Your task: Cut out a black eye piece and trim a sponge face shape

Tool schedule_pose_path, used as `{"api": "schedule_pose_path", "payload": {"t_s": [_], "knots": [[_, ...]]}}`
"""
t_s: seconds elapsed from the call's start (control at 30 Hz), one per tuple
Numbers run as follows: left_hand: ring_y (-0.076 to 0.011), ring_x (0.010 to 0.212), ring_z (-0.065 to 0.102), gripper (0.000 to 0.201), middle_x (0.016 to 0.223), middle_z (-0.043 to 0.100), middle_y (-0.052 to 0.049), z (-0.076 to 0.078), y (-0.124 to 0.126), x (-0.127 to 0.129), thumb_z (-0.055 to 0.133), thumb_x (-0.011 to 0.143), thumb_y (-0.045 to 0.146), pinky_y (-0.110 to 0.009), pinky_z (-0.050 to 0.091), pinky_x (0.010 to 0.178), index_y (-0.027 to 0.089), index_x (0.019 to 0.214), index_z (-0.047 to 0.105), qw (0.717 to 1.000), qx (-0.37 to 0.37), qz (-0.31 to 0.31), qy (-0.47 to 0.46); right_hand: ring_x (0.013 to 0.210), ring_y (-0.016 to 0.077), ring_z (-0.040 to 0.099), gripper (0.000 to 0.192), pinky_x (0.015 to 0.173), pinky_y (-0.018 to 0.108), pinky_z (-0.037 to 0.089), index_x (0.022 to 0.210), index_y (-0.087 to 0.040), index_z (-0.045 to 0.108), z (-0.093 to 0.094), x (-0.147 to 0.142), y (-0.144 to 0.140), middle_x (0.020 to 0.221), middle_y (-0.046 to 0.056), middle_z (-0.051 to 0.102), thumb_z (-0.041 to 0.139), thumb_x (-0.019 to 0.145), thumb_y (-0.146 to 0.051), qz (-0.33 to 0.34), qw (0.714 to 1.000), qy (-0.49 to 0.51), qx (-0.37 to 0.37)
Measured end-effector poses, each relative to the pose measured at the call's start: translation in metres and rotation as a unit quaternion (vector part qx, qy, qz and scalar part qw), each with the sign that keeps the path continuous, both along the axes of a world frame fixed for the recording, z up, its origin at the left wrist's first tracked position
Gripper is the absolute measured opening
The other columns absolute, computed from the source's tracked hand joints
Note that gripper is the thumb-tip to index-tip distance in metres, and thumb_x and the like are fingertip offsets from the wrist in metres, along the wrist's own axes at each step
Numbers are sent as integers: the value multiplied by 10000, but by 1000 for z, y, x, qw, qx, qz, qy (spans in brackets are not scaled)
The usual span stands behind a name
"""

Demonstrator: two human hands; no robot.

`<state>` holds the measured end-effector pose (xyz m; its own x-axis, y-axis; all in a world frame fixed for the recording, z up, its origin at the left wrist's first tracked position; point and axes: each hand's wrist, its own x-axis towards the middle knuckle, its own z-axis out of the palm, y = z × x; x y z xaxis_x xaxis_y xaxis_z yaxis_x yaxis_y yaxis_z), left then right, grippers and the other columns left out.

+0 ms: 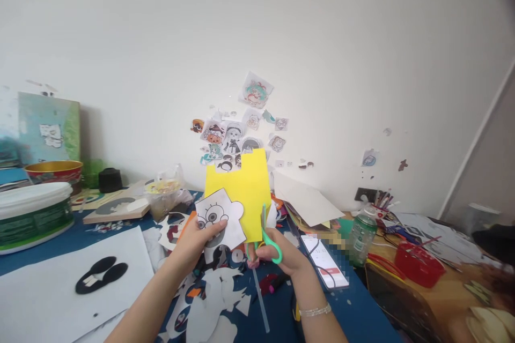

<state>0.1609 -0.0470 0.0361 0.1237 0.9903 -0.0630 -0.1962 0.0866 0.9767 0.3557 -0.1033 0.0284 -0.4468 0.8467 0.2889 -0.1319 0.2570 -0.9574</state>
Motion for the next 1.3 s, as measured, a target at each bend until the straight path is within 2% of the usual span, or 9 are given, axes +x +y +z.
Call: {"api": "schedule_pose_path", "payload": {"t_s": [0.17, 0.3, 0.47, 0.63, 0.8, 0.87, 1.0, 1.17, 1.3], "knots": [[-229, 756, 651, 617, 889, 649, -63, -1, -1, 0, 808, 488, 293, -262, 536, 538, 206, 1014, 496, 998, -31, -52, -24, 580, 139, 524, 439, 594, 289, 440, 943, -146, 619, -9, 12, 5, 648, 23, 624, 679, 617, -433, 72, 997, 10, -24], [-217, 742, 653, 593, 855, 650, -50, 0, -2, -1, 803, 502, 291, -246, 535, 531, 212, 1002, 494, 997, -32, -68, -31, 541, 139, 532, 564, 540, 271, 444, 950, -151, 619, -18, 17, 8, 623, 28, 626, 635, 590, -584, 31, 999, 27, -33], [-225, 665, 649, 572, 754, 652, -45, 5, -4, -1, 807, 487, 287, -285, 536, 526, 206, 983, 533, 998, -35, -50, -17, 551, 150, 550, 577, 567, 287, 462, 924, -141, 627, -24, 24, 9, 618, 32, 636, 610, 597, -616, 27, 999, -2, -47], [-224, 688, 652, 563, 804, 661, -52, 6, -5, -2, 806, 492, 272, -284, 536, 537, 205, 982, 536, 997, -43, -55, -21, 512, 157, 549, 631, 540, 297, 458, 865, -127, 641, -28, 31, 11, 589, 40, 634, 569, 575, -682, 27, 999, -13, -39], [-241, 826, 653, 646, 930, 651, -85, 3, -5, -3, 795, 521, 282, -255, 542, 560, 206, 1062, 451, 993, -44, -111, -21, 432, 139, 500, 694, 507, 303, 455, 790, -139, 656, -36, 31, 17, 532, 23, 599, 564, 471, -748, 89, 996, -22, -7], [-243, 846, 650, 662, 945, 648, -92, 2, -6, -3, 792, 527, 286, -251, 542, 563, 209, 1078, 433, 992, -41, -118, -13, 417, 134, 481, 704, 488, 298, 448, 791, -153, 651, -38, 30, 17, 509, 8, 579, 557, 449, -762, 83, 996, -14, -5], [-248, 823, 652, 608, 927, 649, -91, 5, -5, -5, 794, 511, 321, -264, 545, 557, 199, 1014, 474, 996, -29, -85, -3, 421, 136, 484, 654, 491, 301, 448, 786, -155, 641, -33, 31, 14, 506, 11, 584, 567, 495, -736, 45, 999, -8, -6], [-285, 810, 649, 646, 965, 634, -111, 2, 5, -10, 798, 461, 375, -333, 552, 575, 181, 988, 477, 998, -15, -3, 61, 421, 147, 509, 554, 470, 297, 438, 767, -137, 642, -24, 33, 10, 522, 38, 614, 597, 580, -656, 52, 998, -14, -24], [-305, 830, 642, 594, 961, 639, -108, -5, 11, -9, 795, 454, 367, -340, 548, 579, 187, 951, 522, 995, 3, -5, 103, 492, 135, 518, 526, 509, 263, 433, 799, -130, 628, -19, 24, 9, 543, 14, 596, 611, 606, -619, 23, 999, 9, -34]]}}
